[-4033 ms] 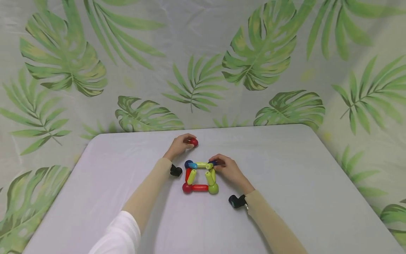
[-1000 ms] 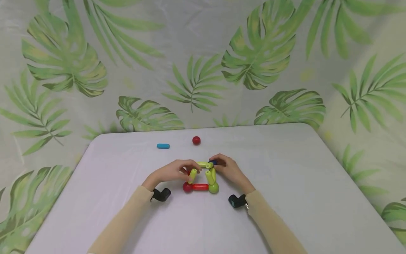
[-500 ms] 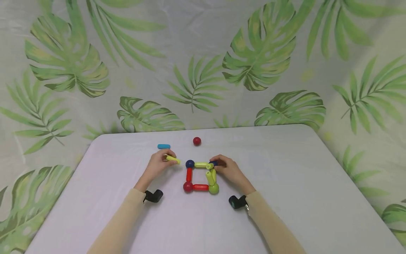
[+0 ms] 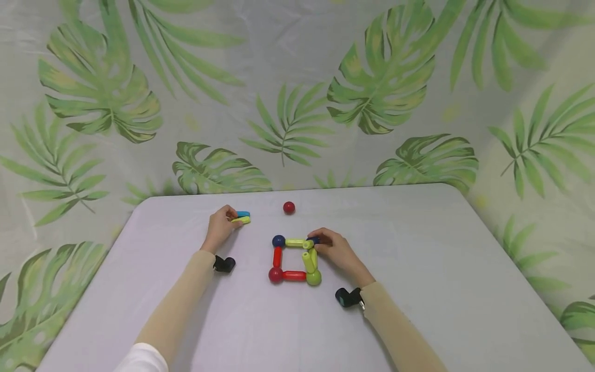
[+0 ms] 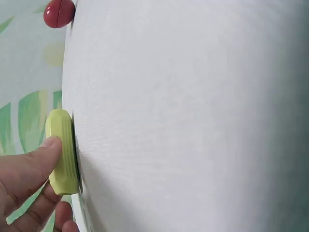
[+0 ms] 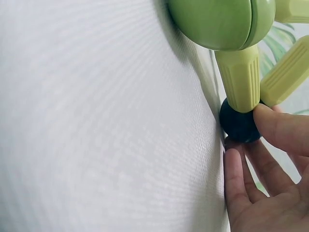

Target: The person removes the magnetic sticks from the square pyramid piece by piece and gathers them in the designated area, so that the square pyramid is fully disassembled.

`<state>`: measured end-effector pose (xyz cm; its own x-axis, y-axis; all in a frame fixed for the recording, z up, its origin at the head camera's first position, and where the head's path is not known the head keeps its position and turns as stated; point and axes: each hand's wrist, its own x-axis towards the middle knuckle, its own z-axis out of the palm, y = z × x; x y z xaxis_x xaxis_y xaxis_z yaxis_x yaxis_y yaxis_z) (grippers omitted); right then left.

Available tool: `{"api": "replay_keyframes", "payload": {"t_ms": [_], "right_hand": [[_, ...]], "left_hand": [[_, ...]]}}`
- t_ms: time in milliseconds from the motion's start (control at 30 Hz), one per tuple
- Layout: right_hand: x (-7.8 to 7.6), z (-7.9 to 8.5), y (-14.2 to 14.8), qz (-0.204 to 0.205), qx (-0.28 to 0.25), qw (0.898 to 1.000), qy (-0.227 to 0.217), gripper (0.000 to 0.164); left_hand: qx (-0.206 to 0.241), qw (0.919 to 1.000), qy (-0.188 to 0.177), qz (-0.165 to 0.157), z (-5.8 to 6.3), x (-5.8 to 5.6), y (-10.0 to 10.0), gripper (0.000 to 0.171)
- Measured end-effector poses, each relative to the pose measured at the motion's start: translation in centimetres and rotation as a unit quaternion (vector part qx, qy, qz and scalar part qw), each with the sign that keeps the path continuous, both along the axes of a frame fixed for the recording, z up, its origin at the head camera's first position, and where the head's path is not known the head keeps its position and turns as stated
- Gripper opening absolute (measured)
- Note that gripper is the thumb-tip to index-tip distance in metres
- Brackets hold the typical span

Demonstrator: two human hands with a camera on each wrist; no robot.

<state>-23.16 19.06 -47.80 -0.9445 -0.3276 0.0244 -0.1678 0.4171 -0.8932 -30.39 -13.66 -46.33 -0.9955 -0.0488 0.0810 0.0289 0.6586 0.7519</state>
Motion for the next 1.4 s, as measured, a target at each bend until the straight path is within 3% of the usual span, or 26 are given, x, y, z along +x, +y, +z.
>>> {"api": "replay_keyframes", "payload": {"t_ms": [333,467,533,600,667,733,800,833,900,967,1033,1133,1233,1400], "right_hand": [[0.1,0.2,-0.2,-0.006,0.004,1.0,-0.005,0.028],[0.4,0.7,-0.3,-0.003,-0.005,1.0,-0.009,0.029],[0.8,1.4,-0.4,0.0,-0.007,1.0,-0.007,0.029],[1.1,1.9,-0.4,0.0,-0.009,1.0,-0.009,0.029],[1.2,1.9,-0.3,-0.001,-0.005,1.0,-0.008,0.028],[0.9,1.4,-0.1,-0.001,-0.003,1.0,-0.006,0.028],[0.5,0.8,0.1,-0.002,-0.004,1.0,-0.001,0.028],[0.4,0.5,0.2,-0.001,-0.003,1.0,0.003,0.027],[0.1,0.2,0.2,0.002,-0.003,1.0,0.013,0.027],[-0.1,0.1,0.2,0.003,-0.006,1.0,0.017,0.026],[-0.1,0.1,0.1,0.007,-0.006,1.0,0.016,0.026],[0.0,0.2,0.1,0.01,-0.01,1.0,0.009,0.027],[0.2,0.2,0.0,0.016,-0.007,1.0,0.005,0.027],[0.5,0.6,-0.4,0.021,0.001,1.0,-0.001,0.027]], "left_hand": [[-0.008,0.9999,0.009,0.009,-0.1,-0.8,-0.1,0.018],[-0.001,0.9994,0.035,-0.007,0.1,-0.6,0.2,0.017],[0.023,0.9971,0.059,-0.043,0.5,-0.1,1.0,0.017],[0.061,0.9899,0.074,-0.105,0.9,0.7,2.4,0.017],[0.096,0.9754,0.07,-0.185,1.4,2.0,4.4,0.02],[0.115,0.9545,0.054,-0.27,1.7,3.3,6.6,0.023],[0.104,0.934,0.043,-0.339,1.9,4.6,8.8,0.027],[0.089,0.9261,0.044,-0.364,1.9,5.2,9.7,0.028],[0.056,0.918,0.056,-0.389,1.9,6.1,11.2,0.025],[0.032,0.9213,0.082,-0.379,1.8,6.7,12.1,0.02],[0.025,0.9327,0.099,-0.346,1.6,7.0,12.3,0.014],[0.058,0.9463,0.106,-0.3,1.0,7.4,11.9,0.012],[0.096,0.9522,0.093,-0.275,0.2,7.6,11.1,0.013],[0.14,0.9551,0.082,-0.248,-0.8,8.0,10.3,0.012]]}}
